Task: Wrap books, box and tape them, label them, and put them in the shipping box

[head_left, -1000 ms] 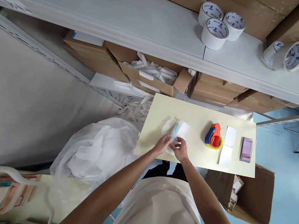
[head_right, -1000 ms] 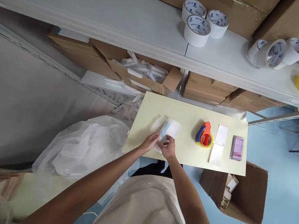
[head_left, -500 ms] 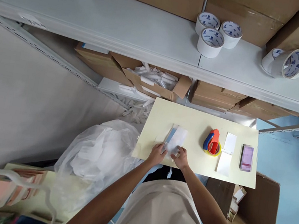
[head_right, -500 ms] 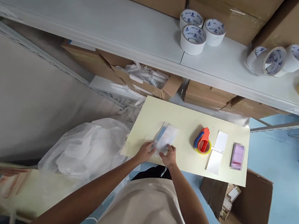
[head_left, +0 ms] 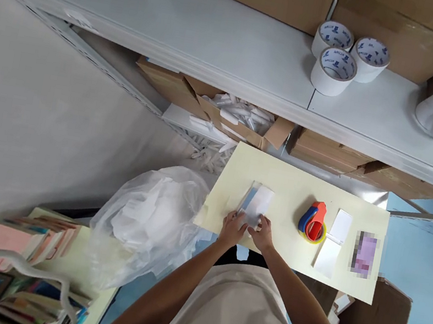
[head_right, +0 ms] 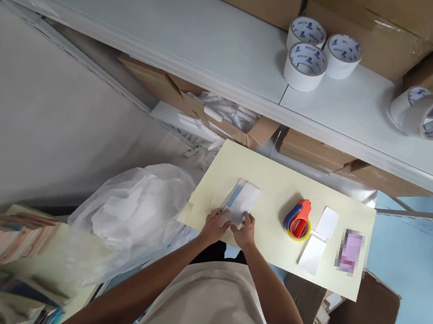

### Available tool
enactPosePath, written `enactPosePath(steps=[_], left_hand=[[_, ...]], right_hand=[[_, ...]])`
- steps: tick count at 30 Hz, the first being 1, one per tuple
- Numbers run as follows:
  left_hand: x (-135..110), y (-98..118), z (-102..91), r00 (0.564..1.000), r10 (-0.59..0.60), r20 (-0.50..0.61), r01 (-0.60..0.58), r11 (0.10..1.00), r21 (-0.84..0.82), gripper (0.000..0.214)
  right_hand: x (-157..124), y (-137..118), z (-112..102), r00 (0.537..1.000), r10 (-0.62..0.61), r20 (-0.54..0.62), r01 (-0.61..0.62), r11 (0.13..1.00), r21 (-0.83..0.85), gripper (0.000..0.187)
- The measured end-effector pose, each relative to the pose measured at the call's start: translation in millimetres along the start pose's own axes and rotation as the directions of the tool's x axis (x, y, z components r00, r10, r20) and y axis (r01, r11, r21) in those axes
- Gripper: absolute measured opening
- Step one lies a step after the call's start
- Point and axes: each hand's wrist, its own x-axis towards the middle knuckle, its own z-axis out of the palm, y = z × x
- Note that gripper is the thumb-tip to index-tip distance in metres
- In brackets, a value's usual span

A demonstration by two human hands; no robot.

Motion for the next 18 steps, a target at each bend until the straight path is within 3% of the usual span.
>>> enactPosePath(steps=[7,14,18], left_hand=[[43.3,-16.3,-28.8,0.994,-0.060,-0.093,0.050,0.993,-0.103,0.042],[108.4,-33.8,-65.6,0.994,0.017,-0.105,-0.038,0.979,-0.200,0.045],[130.5,-37.6,-75.3,0.996,0.044,-0.078,-0.062,0.966,-0.252,0.044]], right_hand=[[45.2,-42.3,36.6,0.999,-0.040,0.004,0.040,0.999,0.003,0.069],[101.2,-85.8,66.2,0.993,-0.086,-0.087,0.078,0.993,-0.092,0.070],[116.2,-95.8,72.0,0.987,-0.101,-0.128,0.083,0.987,-0.138,0.070]])
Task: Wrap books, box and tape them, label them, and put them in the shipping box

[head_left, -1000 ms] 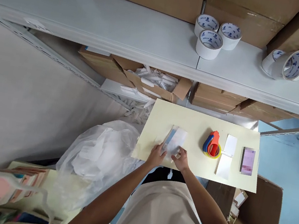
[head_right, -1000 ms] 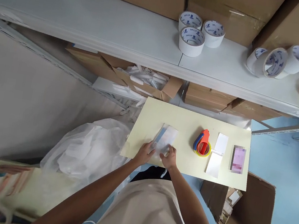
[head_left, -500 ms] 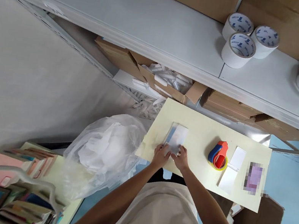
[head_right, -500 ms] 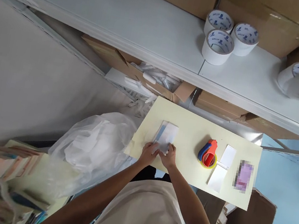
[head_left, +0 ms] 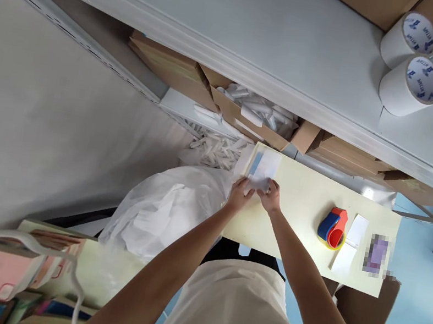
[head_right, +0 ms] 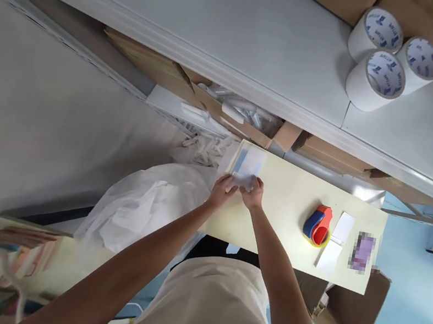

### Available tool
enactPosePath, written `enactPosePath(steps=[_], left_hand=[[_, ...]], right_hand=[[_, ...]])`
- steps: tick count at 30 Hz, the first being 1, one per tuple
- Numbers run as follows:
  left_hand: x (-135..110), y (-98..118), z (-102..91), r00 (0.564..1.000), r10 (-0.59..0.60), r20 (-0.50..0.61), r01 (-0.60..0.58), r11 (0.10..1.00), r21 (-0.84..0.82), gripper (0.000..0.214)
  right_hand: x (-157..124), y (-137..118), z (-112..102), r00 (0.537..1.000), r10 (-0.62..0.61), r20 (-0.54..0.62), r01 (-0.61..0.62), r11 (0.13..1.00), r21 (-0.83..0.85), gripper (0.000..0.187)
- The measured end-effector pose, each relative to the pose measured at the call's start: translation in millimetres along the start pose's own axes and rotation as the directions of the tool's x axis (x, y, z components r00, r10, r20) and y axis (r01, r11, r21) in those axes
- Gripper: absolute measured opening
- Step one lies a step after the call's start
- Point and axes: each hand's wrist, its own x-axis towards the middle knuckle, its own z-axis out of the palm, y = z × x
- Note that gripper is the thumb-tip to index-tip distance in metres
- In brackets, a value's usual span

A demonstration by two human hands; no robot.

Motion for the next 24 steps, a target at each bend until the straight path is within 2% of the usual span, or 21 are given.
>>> enactPosePath(steps=[6,11,16,19,22,24], left_hand=[[-2.0,-0.9,-3.3,0.998,0.043,0.044,-0.040,0.998,-0.048,0.052],[-20.2,-4.3,-7.1,0.996,0.080,0.049,-0.078,0.996,-0.039,0.058],[-58.6,-7.3,-15.4,0.994,0.031,0.101,-0.027,0.999,-0.044,0.047],[-89.2,-4.7,-21.3,0.988,-0.047,0.150,0.059,0.996,-0.073,0.040],[-118.4,1.9,-26.5,0.973,-0.160,0.166,0.189,0.966,-0.177,0.040],[-135.7,7.9,-28.7,0.968,-0.207,0.140,0.238,0.937,-0.256,0.040]], right_hand=[[-6.5,-3.6,-2.1,1.000,-0.008,-0.002,0.008,1.000,0.000,0.073],[-35.9,-5.0,-12.1,0.996,0.081,-0.034,-0.081,0.997,0.015,0.075],[-93.8,12.3,-33.7,0.979,0.203,-0.002,-0.201,0.971,0.131,0.070],[-125.7,26.9,-48.8,0.965,0.260,0.045,-0.264,0.947,0.182,0.068],[-143.7,36.0,-62.1,0.970,0.225,0.096,-0.240,0.950,0.198,0.062],[-147.4,36.7,-70.0,0.976,0.165,0.141,-0.193,0.958,0.214,0.059]])
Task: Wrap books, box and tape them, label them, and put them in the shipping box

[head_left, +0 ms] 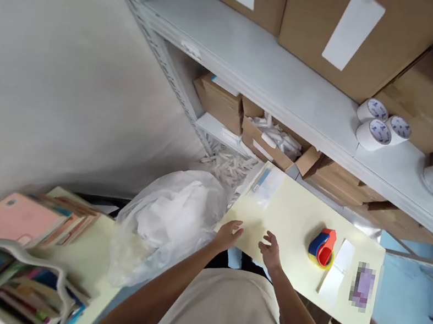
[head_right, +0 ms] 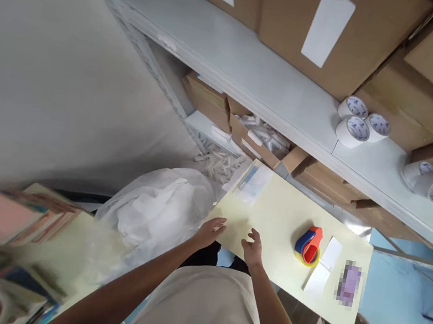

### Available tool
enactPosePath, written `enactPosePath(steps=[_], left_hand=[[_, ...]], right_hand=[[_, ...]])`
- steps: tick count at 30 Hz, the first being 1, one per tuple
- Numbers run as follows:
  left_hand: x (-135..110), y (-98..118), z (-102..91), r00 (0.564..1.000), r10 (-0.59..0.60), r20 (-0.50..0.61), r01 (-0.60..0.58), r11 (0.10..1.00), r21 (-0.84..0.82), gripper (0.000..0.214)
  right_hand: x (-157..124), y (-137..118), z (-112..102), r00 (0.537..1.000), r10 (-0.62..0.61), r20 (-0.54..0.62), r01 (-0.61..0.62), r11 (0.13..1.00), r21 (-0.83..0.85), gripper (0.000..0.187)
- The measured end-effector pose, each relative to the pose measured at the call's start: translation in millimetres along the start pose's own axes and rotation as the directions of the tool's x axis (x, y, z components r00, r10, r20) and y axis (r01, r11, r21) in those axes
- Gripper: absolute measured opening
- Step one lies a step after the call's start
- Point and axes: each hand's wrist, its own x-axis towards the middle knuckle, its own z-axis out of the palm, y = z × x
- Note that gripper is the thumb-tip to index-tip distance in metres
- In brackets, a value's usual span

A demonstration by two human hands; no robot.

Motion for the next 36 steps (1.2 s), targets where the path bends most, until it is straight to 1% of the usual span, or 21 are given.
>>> enactPosePath(steps=[3,5,8,11,14,17,19,22,27,29,31,34,36], left_hand=[[-26.4,2.8,6.0,0.995,-0.007,-0.096,-0.003,0.995,-0.097,0.036],[-44.7,2.9,14.5,0.988,-0.013,-0.155,-0.013,0.987,-0.163,0.033],[-73.9,0.0,31.4,0.974,-0.042,-0.224,-0.017,0.967,-0.256,0.033],[-104.5,-4.8,45.3,0.951,-0.119,-0.285,0.005,0.928,-0.373,0.037],[-135.1,-11.0,51.1,0.915,-0.170,-0.367,-0.015,0.893,-0.450,0.036],[-164.9,-19.2,50.8,0.868,-0.201,-0.454,-0.050,0.875,-0.482,0.032],[-184.6,-25.5,49.5,0.836,-0.237,-0.494,-0.046,0.868,-0.495,0.033],[-215.6,-35.1,46.1,0.799,-0.279,-0.533,-0.037,0.862,-0.506,0.040],[-276.6,-57.4,34.6,0.745,-0.296,-0.597,-0.047,0.870,-0.490,0.051],[-303.7,-72.5,29.0,0.712,-0.302,-0.634,-0.061,0.873,-0.484,0.053],[-331.0,-91.9,23.4,0.669,-0.307,-0.677,-0.081,0.875,-0.477,0.055],[-371.3,-127.3,15.0,0.598,-0.312,-0.738,-0.126,0.873,-0.471,0.055],[-397.9,-152.5,10.1,0.549,-0.324,-0.771,-0.156,0.866,-0.475,0.056]], right_hand=[[-0.7,-7.8,-11.2,0.991,-0.083,0.109,0.080,0.996,0.030,0.055],[-0.2,-14.4,-20.4,0.975,-0.144,0.167,0.135,0.989,0.061,0.052],[-1.9,-21.4,-35.7,0.958,-0.198,0.209,0.179,0.978,0.110,0.047],[-8.3,-23.8,-45.2,0.950,-0.187,0.252,0.158,0.979,0.131,0.042],[-19.5,-24.0,-41.4,0.925,-0.148,0.349,0.126,0.988,0.087,0.038],[-33.9,-23.5,-24.9,0.869,-0.138,0.475,0.147,0.989,0.019,0.036],[-44.1,-23.1,-10.1,0.825,-0.149,0.545,0.179,0.984,-0.002,0.036],[-59.4,-21.9,14.1,0.761,-0.160,0.629,0.216,0.976,-0.013,0.040],[-90.9,-15.0,57.6,0.654,-0.177,0.736,0.266,0.964,-0.005,0.041],[-109.7,-8.4,75.8,0.607,-0.192,0.771,0.292,0.956,0.009,0.039],[-133.3,1.6,93.9,0.560,-0.208,0.802,0.328,0.945,0.016,0.036],[-176.2,23.8,120.6,0.488,-0.216,0.846,0.386,0.922,0.012,0.035],[-207.7,42.1,137.6,0.430,-0.222,0.875,0.429,0.903,0.018,0.036]])
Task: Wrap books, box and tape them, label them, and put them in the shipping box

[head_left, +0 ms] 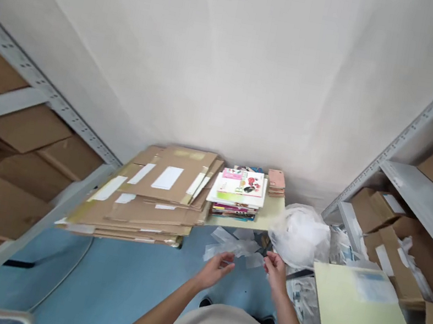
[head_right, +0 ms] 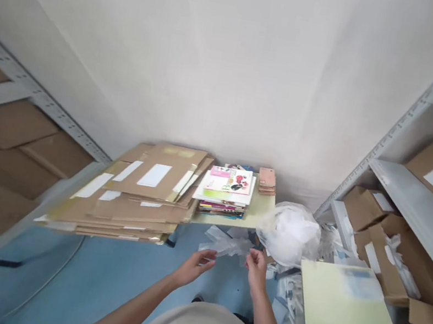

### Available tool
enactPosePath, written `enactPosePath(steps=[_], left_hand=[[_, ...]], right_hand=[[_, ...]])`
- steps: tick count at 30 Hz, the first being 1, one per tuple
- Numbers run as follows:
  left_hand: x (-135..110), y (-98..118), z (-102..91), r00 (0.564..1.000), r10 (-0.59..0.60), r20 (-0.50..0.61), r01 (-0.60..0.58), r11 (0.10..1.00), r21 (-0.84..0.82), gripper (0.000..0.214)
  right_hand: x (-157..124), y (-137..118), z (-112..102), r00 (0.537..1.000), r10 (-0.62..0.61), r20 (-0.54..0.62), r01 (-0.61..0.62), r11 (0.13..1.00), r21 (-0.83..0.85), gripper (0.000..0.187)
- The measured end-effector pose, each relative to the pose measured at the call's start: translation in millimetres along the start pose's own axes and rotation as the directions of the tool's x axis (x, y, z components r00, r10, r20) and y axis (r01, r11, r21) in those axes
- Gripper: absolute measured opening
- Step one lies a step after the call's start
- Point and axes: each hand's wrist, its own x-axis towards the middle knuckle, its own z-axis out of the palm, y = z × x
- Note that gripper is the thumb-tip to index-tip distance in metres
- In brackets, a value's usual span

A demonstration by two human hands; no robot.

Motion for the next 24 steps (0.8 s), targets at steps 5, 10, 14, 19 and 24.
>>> enactPosePath(steps=[5,10,14,19,24], left_hand=[[-13.4,-33.7,-76.5,0.985,-0.047,-0.166,0.030,0.994,-0.106,0.059],[-23.5,-48.3,-129.1,0.947,-0.123,-0.297,0.025,0.949,-0.314,0.050],[-17.8,-50.1,-152.3,0.893,-0.234,-0.384,0.022,0.876,-0.482,0.043],[-6.2,-47.3,-179.3,0.845,-0.312,-0.434,0.004,0.815,-0.579,0.040],[21.0,-40.5,-214.1,0.722,-0.391,-0.571,-0.049,0.794,-0.606,0.042]], right_hand=[[-11.8,4.9,95.2,0.980,-0.044,0.193,0.065,0.993,-0.101,0.041],[-16.6,-6.3,165.1,0.936,-0.009,0.353,0.076,0.982,-0.176,0.038],[-6.8,-18.5,204.5,0.907,0.019,0.421,0.072,0.977,-0.201,0.040],[18.1,-23.8,257.1,0.876,0.090,0.475,-0.005,0.984,-0.179,0.051],[52.8,-18.5,320.0,0.871,0.077,0.485,0.000,0.988,-0.156,0.058]])
